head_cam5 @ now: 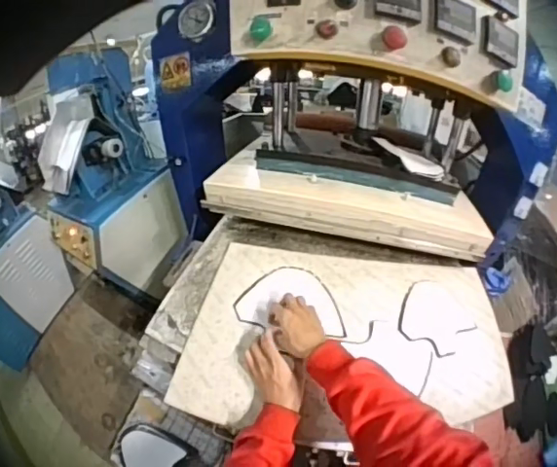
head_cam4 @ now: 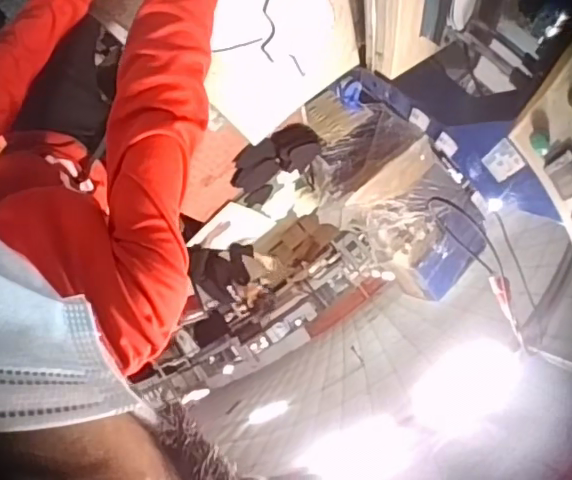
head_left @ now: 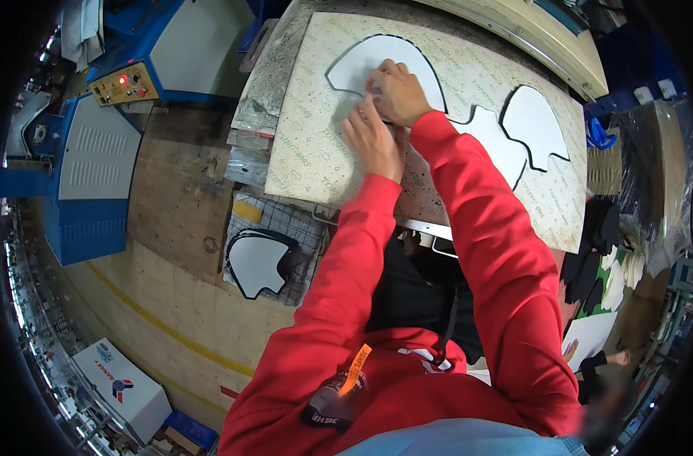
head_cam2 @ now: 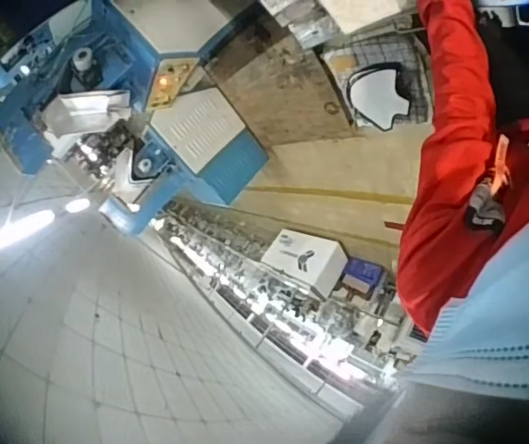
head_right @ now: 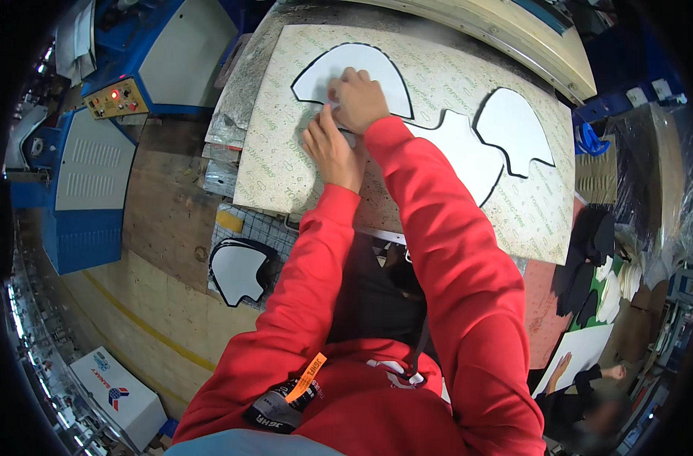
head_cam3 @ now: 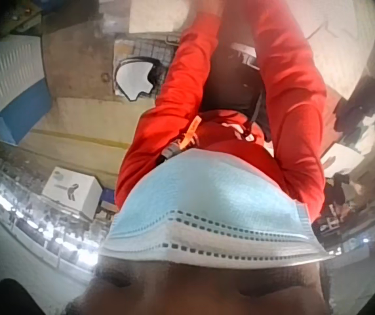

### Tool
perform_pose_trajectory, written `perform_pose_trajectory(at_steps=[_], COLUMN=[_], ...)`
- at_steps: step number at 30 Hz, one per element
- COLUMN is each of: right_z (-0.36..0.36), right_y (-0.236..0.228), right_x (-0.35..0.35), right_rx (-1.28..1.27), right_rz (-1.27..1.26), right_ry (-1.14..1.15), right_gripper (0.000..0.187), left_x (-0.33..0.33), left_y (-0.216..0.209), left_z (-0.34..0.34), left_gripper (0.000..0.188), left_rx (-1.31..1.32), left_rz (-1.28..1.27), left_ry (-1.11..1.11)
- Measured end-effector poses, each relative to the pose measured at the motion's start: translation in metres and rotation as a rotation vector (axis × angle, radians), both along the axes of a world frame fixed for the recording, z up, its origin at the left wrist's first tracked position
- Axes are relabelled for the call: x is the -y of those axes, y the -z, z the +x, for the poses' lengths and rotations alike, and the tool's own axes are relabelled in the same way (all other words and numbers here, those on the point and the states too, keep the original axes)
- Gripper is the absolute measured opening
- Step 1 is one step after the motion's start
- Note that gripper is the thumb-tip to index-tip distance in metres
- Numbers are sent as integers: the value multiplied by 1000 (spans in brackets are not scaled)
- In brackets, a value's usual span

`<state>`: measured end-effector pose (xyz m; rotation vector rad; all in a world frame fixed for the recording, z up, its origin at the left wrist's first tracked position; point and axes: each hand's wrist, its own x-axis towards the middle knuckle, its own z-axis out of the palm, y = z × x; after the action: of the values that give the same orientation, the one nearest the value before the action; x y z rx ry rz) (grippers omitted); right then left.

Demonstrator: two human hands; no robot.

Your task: The operator places shoe components on a plate, loads it into a hydraulic press, activates the press, and then retrieves the pressed components.

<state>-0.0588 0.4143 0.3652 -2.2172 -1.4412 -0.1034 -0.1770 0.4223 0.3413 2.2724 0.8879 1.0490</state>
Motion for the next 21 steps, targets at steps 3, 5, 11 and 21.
perform_pose_trajectory(at_steps=[3, 5, 11, 21], right_z=[-3, -8, -41, -65], right_y=[-7, -12, -17, 23], right_x=[0, 9, 118, 310], right_rx=[0, -29, -174, -341], right_rz=[-7, 53, 505, 678], right_ry=[-32, 1, 269, 873], right_gripper=[26, 27, 24, 24], left_x=[-1, -2, -5, -13], left_y=[2, 3, 9, 9], left_z=[1, 3, 8, 21], left_gripper=[72, 70, 66, 62], left_rx=[10, -11, -11, -59], left_rz=[62, 95, 112, 205], left_ry=[-1, -19, -23, -123])
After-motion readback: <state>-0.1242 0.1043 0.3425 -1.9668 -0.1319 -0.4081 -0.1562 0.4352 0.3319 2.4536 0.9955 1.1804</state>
